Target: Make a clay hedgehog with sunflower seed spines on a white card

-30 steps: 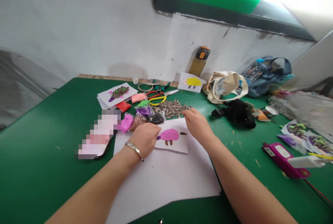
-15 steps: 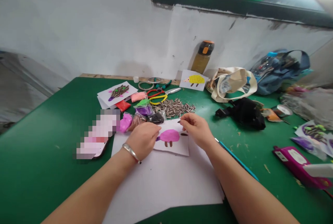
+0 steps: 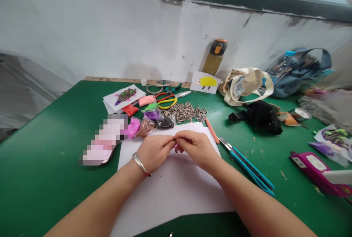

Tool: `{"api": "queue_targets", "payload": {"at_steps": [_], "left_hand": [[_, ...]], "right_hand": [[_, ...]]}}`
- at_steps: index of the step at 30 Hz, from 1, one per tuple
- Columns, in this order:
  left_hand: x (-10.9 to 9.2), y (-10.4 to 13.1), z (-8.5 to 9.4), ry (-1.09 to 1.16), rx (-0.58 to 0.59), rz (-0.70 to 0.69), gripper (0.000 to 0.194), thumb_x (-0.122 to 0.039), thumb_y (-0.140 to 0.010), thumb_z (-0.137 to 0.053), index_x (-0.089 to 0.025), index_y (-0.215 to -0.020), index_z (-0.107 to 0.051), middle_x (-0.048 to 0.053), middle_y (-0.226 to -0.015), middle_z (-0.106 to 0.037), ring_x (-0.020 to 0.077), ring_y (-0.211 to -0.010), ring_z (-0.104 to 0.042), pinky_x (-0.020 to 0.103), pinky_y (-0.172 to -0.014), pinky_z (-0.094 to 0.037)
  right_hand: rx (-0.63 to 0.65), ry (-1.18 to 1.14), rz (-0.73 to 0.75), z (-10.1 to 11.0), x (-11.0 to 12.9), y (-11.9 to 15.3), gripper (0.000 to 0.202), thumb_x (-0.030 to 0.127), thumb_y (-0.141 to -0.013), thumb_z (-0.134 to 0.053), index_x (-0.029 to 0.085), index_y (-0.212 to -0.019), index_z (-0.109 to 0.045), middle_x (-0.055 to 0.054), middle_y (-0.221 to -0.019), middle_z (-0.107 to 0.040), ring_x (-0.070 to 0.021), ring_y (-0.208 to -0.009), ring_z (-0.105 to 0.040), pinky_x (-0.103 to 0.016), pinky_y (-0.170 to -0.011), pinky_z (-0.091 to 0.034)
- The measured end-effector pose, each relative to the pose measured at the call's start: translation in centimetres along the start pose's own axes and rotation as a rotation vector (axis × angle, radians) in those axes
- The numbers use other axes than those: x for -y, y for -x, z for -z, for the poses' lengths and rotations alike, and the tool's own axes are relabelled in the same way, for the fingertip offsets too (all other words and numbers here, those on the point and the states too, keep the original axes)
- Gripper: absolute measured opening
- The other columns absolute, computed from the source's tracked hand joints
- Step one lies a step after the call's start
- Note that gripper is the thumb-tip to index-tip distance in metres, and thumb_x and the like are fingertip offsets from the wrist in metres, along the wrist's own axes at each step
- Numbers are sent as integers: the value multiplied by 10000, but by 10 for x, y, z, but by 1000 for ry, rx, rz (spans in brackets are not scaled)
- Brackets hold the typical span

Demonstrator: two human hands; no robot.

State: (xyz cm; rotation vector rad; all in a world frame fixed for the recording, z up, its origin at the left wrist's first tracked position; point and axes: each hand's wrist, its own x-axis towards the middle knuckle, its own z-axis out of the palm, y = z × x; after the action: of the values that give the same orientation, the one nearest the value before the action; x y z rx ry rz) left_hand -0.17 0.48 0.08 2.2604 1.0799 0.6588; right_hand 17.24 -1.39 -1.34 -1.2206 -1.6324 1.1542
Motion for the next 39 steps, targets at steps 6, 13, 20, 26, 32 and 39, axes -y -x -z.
{"api": "queue_targets", "payload": {"at_steps": [6, 13, 20, 26, 32, 39], "left_hand": [[8, 0, 5, -153, -44, 101, 278, -269, -906, -440, -212, -742, -657, -27, -729, -697, 141, -702, -627, 244, -625, -406], [17, -3, 5, -163, -53, 248, 255, -312, -880, -453, -222, -813, -683, -10, -812, -726, 166, -770, -645, 262, -653, -427], [17, -4, 4, -178, -49, 239, 265, -312, -882, -443, -229, -866, -694, -8, -830, -732, 168, -783, -653, 260, -663, -444], [17, -4, 4, -208, -47, 204, 266, -286, -894, -446, -218, -829, -695, -2, -783, -721, 160, -751, -648, 254, -648, -436], [20, -4, 3, -207, -48, 213, 255, -279, -895, -459, -222, -805, -690, -5, -788, -722, 161, -751, -645, 252, -642, -425], [21, -4, 1, -193, -56, 221, 262, -281, -896, -460, -218, -809, -699, 5, -803, -727, 164, -750, -647, 251, -639, -429]], "right_hand": [[-46, -132, -86, 0, -4, -2, 204, 246, -866, -476, 207, -969, -647, -40, -867, -685, -151, -748, -666, -299, -671, -544], [-52, 6, -101, 8, -6, -4, 114, 251, -832, -541, 207, -865, -641, 8, -674, -649, -128, -616, -631, -258, -614, -517], [-3, 243, 24, 7, -6, -4, 178, 153, -842, -502, 232, -834, -662, 45, -675, -653, -104, -619, -590, -217, -625, -440], [47, 442, 173, 3, -7, -5, 200, 164, -891, -482, 217, -766, -628, 24, -710, -634, -122, -690, -557, -233, -662, -388], [48, 578, 278, -7, -15, -13, 197, 168, -899, -502, 196, -754, -632, -8, -712, -617, -143, -739, -532, -248, -693, -377], [16, 624, 355, -10, -21, -16, 145, 138, -862, -553, 208, -808, -669, -20, -785, -670, -163, -794, -548, -294, -754, -367]]}}
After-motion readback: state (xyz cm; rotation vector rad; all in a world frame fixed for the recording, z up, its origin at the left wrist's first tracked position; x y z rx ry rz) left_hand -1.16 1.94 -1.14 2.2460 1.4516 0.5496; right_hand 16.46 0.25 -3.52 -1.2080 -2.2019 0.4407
